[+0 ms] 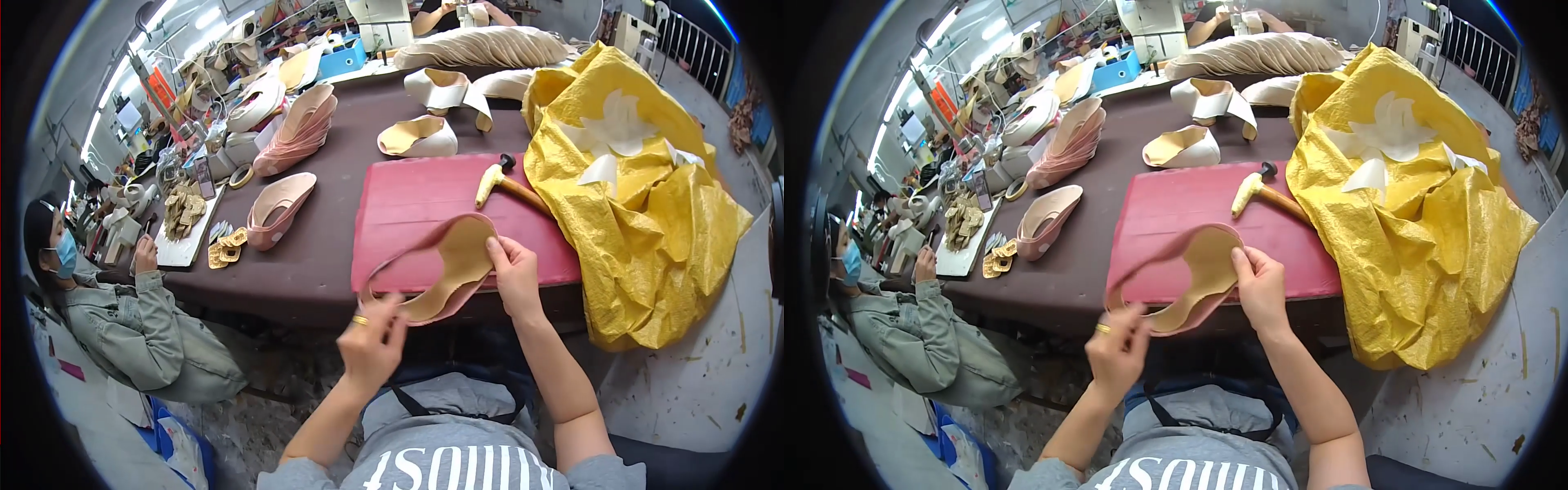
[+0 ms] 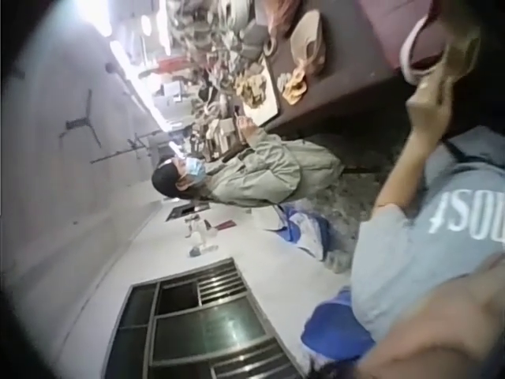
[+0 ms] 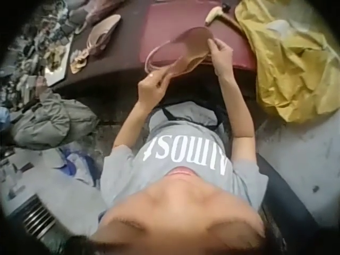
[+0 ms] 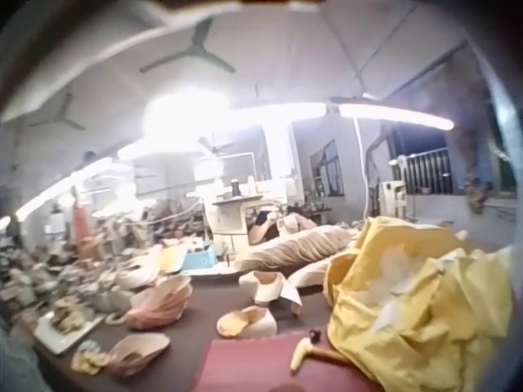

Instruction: Assembling and shaping the upper components of a shoe by hand and using a hammer.

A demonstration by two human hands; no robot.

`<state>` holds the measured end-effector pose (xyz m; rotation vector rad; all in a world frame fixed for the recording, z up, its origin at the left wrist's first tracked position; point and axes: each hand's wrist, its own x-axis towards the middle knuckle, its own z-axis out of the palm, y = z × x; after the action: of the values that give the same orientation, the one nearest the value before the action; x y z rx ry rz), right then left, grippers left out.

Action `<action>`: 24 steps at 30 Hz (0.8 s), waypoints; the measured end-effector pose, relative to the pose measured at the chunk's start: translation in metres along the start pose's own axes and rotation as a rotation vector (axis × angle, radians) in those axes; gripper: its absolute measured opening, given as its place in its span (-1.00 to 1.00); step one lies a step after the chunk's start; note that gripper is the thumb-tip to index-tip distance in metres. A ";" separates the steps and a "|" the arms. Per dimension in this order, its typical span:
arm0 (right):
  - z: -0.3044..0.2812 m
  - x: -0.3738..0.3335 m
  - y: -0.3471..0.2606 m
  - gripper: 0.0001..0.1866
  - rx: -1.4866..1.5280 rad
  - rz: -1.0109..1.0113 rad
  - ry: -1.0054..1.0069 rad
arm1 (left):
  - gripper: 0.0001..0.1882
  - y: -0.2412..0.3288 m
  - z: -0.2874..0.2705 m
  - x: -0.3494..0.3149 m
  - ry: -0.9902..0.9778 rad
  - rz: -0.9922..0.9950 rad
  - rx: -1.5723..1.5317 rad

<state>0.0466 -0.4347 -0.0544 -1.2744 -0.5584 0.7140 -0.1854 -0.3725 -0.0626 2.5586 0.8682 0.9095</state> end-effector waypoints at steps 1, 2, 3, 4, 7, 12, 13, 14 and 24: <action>0.006 -0.003 -0.003 -0.72 -0.060 -0.092 0.024 | -0.47 0.004 -0.002 0.016 0.230 0.016 0.141; 0.018 -0.011 -0.010 -0.72 -0.113 -0.180 0.034 | -0.47 0.005 -0.005 0.023 0.233 0.009 0.152; 0.029 -0.017 -0.017 -0.72 -0.172 -0.270 0.040 | -0.46 0.004 -0.004 0.030 0.252 -0.203 0.099; 0.039 -0.022 -0.024 -0.72 -0.229 -0.362 0.045 | -0.45 0.004 -0.002 0.032 0.273 -0.414 0.044; 0.064 -0.049 -0.041 -0.78 -0.356 -0.553 -0.100 | -0.45 -0.024 -0.010 0.028 0.220 -0.533 -0.173; 0.088 -0.082 -0.029 -0.74 -0.236 -1.186 -0.345 | -0.49 -0.053 -0.004 -0.005 0.338 -0.669 -0.670; 0.090 -0.087 -0.034 -0.76 -0.220 -1.218 -0.392 | -0.53 -0.050 -0.001 -0.013 0.432 -0.558 -0.629; 0.092 -0.091 -0.037 -0.77 -0.204 -1.252 -0.438 | -0.57 -0.049 0.000 -0.014 0.522 -0.445 -0.582; 0.109 -0.110 -0.020 -0.79 -0.216 -0.938 -0.716 | -0.63 -0.057 -0.020 0.029 0.602 0.205 -2.171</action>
<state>-0.1027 -0.4484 -0.0103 -0.7623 -1.7094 0.2806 -0.2056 -0.3092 -0.0592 0.4414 -0.4039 1.3665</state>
